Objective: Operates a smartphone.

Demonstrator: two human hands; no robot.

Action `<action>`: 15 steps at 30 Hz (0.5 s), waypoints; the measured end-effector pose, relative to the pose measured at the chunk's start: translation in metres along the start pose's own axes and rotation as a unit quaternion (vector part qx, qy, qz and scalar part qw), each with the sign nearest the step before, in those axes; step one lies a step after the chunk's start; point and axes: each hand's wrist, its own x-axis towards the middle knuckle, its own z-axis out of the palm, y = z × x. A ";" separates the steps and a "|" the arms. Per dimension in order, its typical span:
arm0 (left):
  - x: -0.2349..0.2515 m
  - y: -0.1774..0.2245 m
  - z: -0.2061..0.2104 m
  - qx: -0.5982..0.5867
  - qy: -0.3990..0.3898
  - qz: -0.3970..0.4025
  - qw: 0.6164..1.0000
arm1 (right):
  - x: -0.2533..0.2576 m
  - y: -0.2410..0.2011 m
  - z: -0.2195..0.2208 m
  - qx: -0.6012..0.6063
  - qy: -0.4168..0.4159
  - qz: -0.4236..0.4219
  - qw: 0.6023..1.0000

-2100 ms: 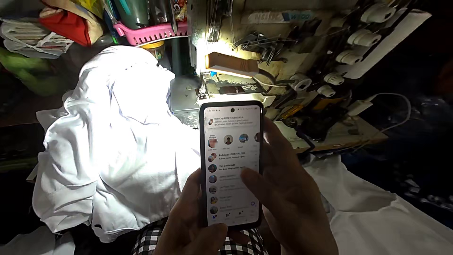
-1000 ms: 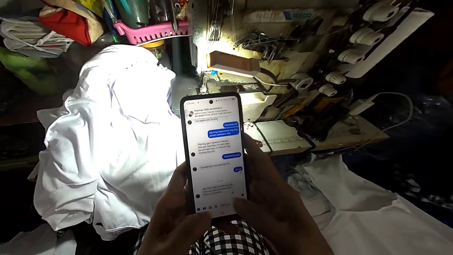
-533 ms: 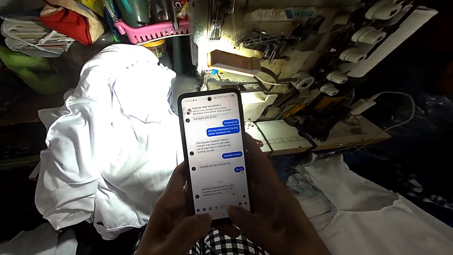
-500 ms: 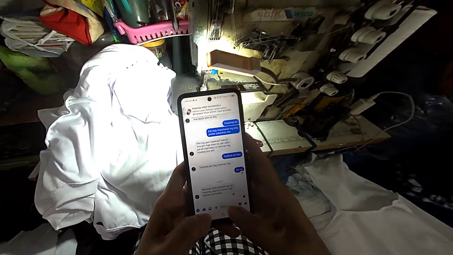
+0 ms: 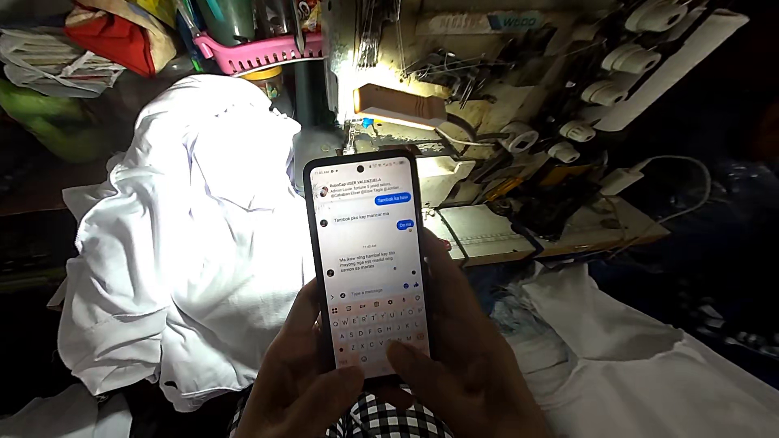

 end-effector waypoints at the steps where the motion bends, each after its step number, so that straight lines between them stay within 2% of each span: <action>1: 0.000 0.000 0.001 0.003 0.002 0.002 1.000 | 0.000 0.000 0.001 -0.002 0.006 0.001 1.000; 7: 0.000 -0.001 0.003 0.037 0.011 0.006 0.999 | 0.000 -0.001 0.010 -0.054 0.056 0.017 0.997; 15: 0.000 -0.001 0.001 0.019 -0.007 0.002 1.000 | 0.004 0.010 0.001 -0.022 0.042 -0.042 0.998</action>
